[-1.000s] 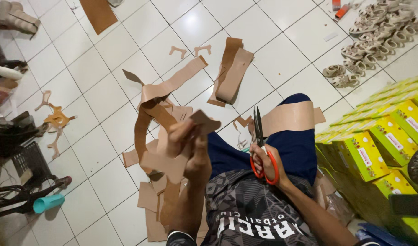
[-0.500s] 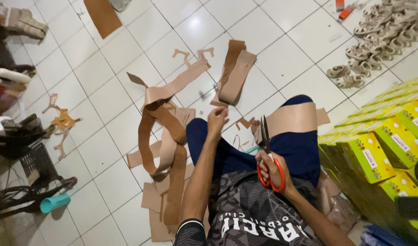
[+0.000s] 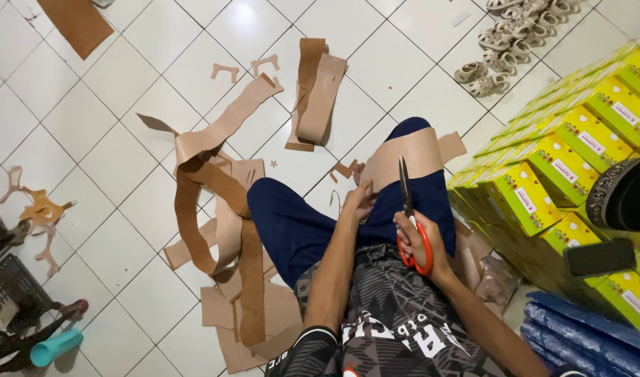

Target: The person sits on the floor and uses red-handled scissors to cut a long strip of light brown material into smaller pieces. They repeatedly trim the material and drop the cut pieces onto the floor. The person briefly stands to move a green plastic stool before resuming the cutting task.

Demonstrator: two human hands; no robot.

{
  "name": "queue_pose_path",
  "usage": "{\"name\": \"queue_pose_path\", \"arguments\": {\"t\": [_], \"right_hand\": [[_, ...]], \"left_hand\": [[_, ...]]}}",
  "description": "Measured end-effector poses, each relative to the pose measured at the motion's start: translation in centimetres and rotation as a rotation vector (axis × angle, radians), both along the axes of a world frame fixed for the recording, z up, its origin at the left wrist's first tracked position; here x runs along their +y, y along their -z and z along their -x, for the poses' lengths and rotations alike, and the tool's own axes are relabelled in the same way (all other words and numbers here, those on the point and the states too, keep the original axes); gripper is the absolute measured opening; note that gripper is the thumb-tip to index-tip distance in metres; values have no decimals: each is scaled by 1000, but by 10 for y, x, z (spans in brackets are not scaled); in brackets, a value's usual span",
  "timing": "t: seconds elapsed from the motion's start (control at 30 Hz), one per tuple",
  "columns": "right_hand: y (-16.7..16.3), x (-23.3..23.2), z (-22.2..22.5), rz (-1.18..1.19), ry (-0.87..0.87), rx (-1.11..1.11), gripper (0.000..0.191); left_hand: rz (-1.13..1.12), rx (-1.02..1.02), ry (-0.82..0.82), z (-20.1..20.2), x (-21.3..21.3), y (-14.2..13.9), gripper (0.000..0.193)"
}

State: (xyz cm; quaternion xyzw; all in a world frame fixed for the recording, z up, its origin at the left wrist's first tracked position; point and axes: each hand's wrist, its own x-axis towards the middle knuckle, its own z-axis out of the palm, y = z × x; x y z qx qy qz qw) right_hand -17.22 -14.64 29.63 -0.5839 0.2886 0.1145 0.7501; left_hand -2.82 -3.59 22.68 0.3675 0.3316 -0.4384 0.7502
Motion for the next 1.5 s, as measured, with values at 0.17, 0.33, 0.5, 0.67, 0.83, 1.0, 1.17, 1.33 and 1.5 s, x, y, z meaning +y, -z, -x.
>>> {"name": "queue_pose_path", "arguments": {"t": [0.17,0.33,0.5,0.67,0.83,1.0,1.17,1.33,1.5], "right_hand": [[3,0,5,-29,-7,31,27],[7,3,2,-28,-54,34,30],[12,11,-1,20,-150,71,34],[16,13,-2,-50,-349,37,37],[26,26,-10,-313,-403,9,42],[20,25,-10,-127,-433,45,39],[7,34,-8,300,-510,12,43],[6,46,-14,156,-533,-15,47],[6,57,-16,46,-514,-148,48]], "left_hand": [[219,-28,-642,-12,9,11,41],[137,-310,-774,-22,46,10,40],[133,-537,-580,-29,85,-13,52],[104,-562,-493,-25,100,-37,67],[295,-547,-574,-35,94,-36,61],[134,-566,-731,-68,116,-45,48],[-420,-847,-577,-48,147,-51,38],[-405,-927,-584,-10,150,-34,30],[-122,-861,-641,24,117,-31,23]]}}
